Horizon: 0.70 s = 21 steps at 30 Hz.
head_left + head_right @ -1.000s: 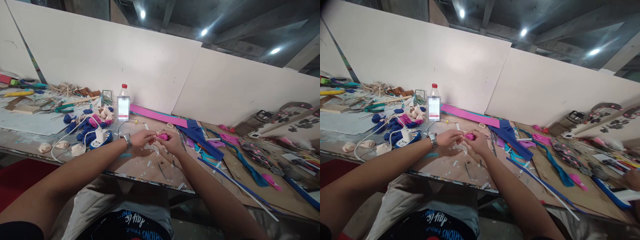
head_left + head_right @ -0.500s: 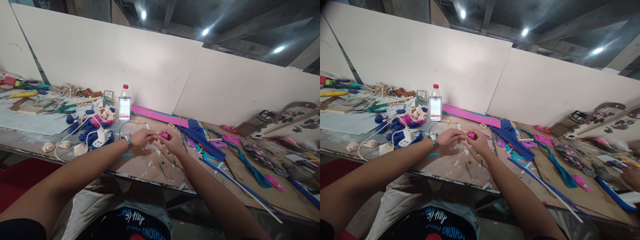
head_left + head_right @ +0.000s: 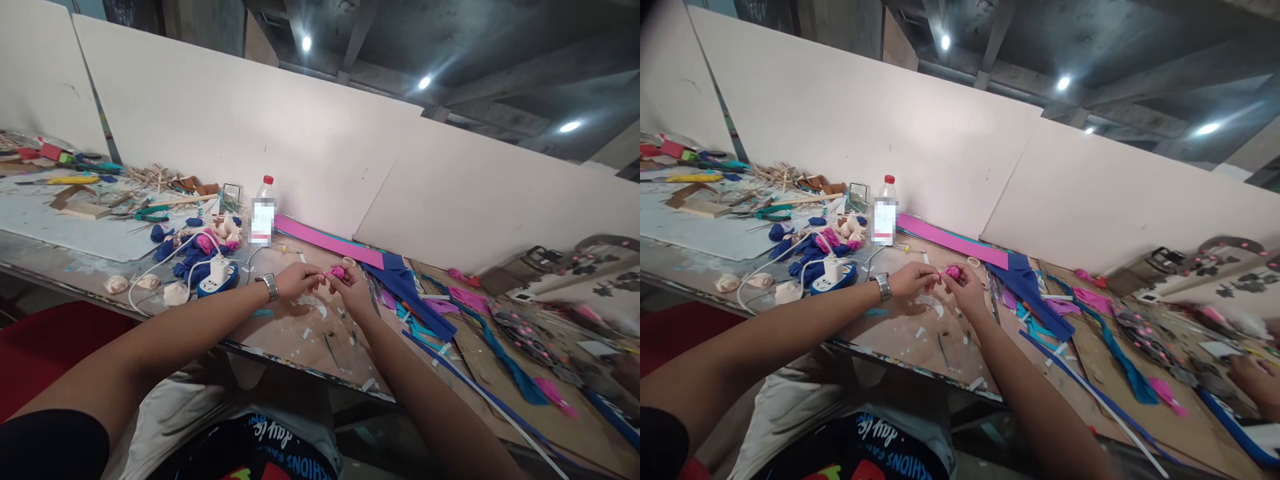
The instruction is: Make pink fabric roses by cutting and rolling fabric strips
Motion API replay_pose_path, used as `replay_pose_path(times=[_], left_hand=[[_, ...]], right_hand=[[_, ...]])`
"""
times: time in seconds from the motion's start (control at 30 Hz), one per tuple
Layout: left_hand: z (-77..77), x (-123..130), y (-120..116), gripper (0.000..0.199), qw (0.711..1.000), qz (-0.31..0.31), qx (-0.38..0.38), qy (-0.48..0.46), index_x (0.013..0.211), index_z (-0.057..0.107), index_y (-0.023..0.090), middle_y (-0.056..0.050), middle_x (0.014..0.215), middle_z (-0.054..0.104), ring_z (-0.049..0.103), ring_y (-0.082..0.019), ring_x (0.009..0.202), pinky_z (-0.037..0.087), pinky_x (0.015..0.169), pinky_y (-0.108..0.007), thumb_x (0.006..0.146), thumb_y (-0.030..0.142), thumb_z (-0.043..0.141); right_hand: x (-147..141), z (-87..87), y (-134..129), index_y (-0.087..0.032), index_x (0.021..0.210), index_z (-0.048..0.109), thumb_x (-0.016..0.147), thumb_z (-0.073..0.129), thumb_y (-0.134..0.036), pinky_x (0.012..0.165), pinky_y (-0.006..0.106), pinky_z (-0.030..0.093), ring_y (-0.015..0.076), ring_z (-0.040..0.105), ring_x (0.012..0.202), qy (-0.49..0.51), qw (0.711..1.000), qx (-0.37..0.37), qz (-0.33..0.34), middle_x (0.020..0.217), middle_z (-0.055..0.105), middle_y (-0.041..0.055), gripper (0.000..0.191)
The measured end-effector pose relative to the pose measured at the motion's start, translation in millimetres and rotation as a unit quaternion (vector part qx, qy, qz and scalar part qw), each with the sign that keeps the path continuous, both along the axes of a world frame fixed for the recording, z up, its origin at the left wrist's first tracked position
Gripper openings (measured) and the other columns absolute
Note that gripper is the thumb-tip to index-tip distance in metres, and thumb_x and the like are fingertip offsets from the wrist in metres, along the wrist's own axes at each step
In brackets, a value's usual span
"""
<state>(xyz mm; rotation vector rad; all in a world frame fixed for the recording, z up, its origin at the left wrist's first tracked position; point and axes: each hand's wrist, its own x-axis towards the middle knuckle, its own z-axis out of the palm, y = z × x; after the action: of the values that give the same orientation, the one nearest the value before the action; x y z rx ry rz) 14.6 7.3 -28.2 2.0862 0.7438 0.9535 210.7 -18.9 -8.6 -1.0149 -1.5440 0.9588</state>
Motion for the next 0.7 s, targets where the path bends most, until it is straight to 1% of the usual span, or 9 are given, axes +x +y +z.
replay_pose_path(times=[0.07, 0.17, 0.23, 0.3, 0.43, 0.5, 0.57, 0.63, 0.7], left_hand=[[0.2, 0.5, -0.6, 0.040, 1.000, 0.022, 0.002, 0.000, 0.089, 0.070, 0.016, -0.001, 0.071, 0.065, 0.059, -0.013, 0.065, 0.043, 0.063, -0.024, 0.100, 0.045, 0.045], [2.9, 0.8, -1.4, 0.039, 0.999, 0.048, 0.011, -0.003, 0.085, 0.070, 0.017, -0.002, 0.074, 0.068, 0.060, -0.013, 0.066, 0.042, 0.063, -0.024, 0.100, 0.043, 0.045], [5.6, 0.8, -1.5, 0.042, 0.998, 0.064, 0.021, -0.010, 0.082, 0.070, 0.017, -0.002, 0.071, 0.067, 0.059, -0.013, 0.065, 0.041, 0.063, -0.024, 0.100, 0.044, 0.044], [8.1, 0.3, -0.6, 0.042, 0.996, 0.082, 0.026, -0.031, 0.085, 0.071, 0.017, -0.001, 0.072, 0.068, 0.060, -0.013, 0.064, 0.042, 0.064, -0.024, 0.101, 0.043, 0.043], [11.5, -4.1, 6.3, 0.043, 0.984, 0.158, 0.046, -0.066, 0.083, 0.072, 0.018, -0.001, 0.070, 0.067, 0.060, -0.013, 0.061, 0.041, 0.062, -0.025, 0.101, 0.043, 0.042], [12.0, -7.8, 12.1, 0.044, 0.977, 0.190, 0.035, -0.089, 0.083, 0.072, 0.018, -0.001, 0.069, 0.067, 0.059, -0.013, 0.059, 0.041, 0.061, -0.025, 0.101, 0.045, 0.042], [11.2, -10.8, 18.2, 0.045, 0.971, 0.204, -0.001, -0.128, 0.092, 0.072, 0.017, -0.002, 0.076, 0.069, 0.061, -0.012, 0.058, 0.044, 0.061, -0.025, 0.101, 0.047, 0.040], [8.4, -12.0, 23.1, 0.042, 0.961, 0.220, -0.052, -0.158, 0.119, 0.065, 0.016, -0.004, 0.088, 0.071, 0.063, -0.011, 0.057, 0.048, 0.062, -0.026, 0.100, 0.047, 0.044], [3.3, -10.7, 26.1, 0.046, 0.957, 0.245, -0.074, -0.139, 0.132, 0.056, 0.014, -0.006, 0.093, 0.072, 0.065, -0.013, 0.060, 0.051, 0.067, -0.028, 0.099, 0.046, 0.047]], right_hand=[[-2.1, 1.2, 1.3, -0.020, 0.105, 0.061, 0.076, 0.081, -0.041, 0.060, 0.028, 0.048, 0.0125, 0.058, 0.059, 0.011, 1.000, -0.007, 0.000, 0.076, 0.065, -0.0025, 0.041], [-8.1, 3.8, 4.3, -0.019, 0.100, 0.062, 0.078, 0.080, -0.041, 0.061, 0.028, 0.048, 0.0119, 0.058, 0.060, 0.016, 1.000, -0.008, 0.005, 0.078, 0.066, -0.0007, 0.036], [-14.9, 6.3, 7.8, -0.019, 0.100, 0.062, 0.079, 0.080, -0.041, 0.060, 0.027, 0.047, 0.0113, 0.057, 0.058, 0.018, 1.000, 0.003, -0.003, 0.077, 0.066, -0.0012, 0.035], [-24.1, 9.4, 13.3, -0.020, 0.103, 0.061, 0.080, 0.079, -0.040, 0.057, 0.027, 0.045, 0.0107, 0.056, 0.056, 0.020, 0.999, 0.021, -0.019, 0.076, 0.064, -0.0025, 0.035], [-45.1, 18.7, 32.5, -0.022, 0.110, 0.058, 0.080, 0.076, -0.039, 0.055, 0.026, 0.046, 0.0104, 0.055, 0.055, 0.017, 0.997, 0.063, -0.036, 0.078, 0.064, -0.0034, 0.039], [-54.8, 26.7, 46.2, -0.021, 0.112, 0.058, 0.078, 0.076, -0.039, 0.053, 0.026, 0.045, 0.0107, 0.055, 0.053, -0.011, 0.996, 0.086, -0.038, 0.074, 0.063, -0.0040, 0.042], [-65.4, 38.1, 61.8, -0.021, 0.112, 0.058, 0.078, 0.076, -0.040, 0.052, 0.025, 0.046, 0.0109, 0.055, 0.054, -0.035, 0.993, 0.108, -0.041, 0.075, 0.063, -0.0035, 0.043], [-80.6, 51.9, 78.3, -0.022, 0.115, 0.058, 0.079, 0.075, -0.039, 0.055, 0.025, 0.048, 0.0115, 0.057, 0.059, -0.049, 0.987, 0.148, -0.045, 0.081, 0.065, -0.0022, 0.043], [-104.0, 63.5, 93.4, -0.023, 0.116, 0.058, 0.082, 0.072, -0.039, 0.058, 0.026, 0.050, 0.0131, 0.060, 0.063, -0.057, 0.981, 0.184, -0.041, 0.082, 0.066, -0.0013, 0.041]])
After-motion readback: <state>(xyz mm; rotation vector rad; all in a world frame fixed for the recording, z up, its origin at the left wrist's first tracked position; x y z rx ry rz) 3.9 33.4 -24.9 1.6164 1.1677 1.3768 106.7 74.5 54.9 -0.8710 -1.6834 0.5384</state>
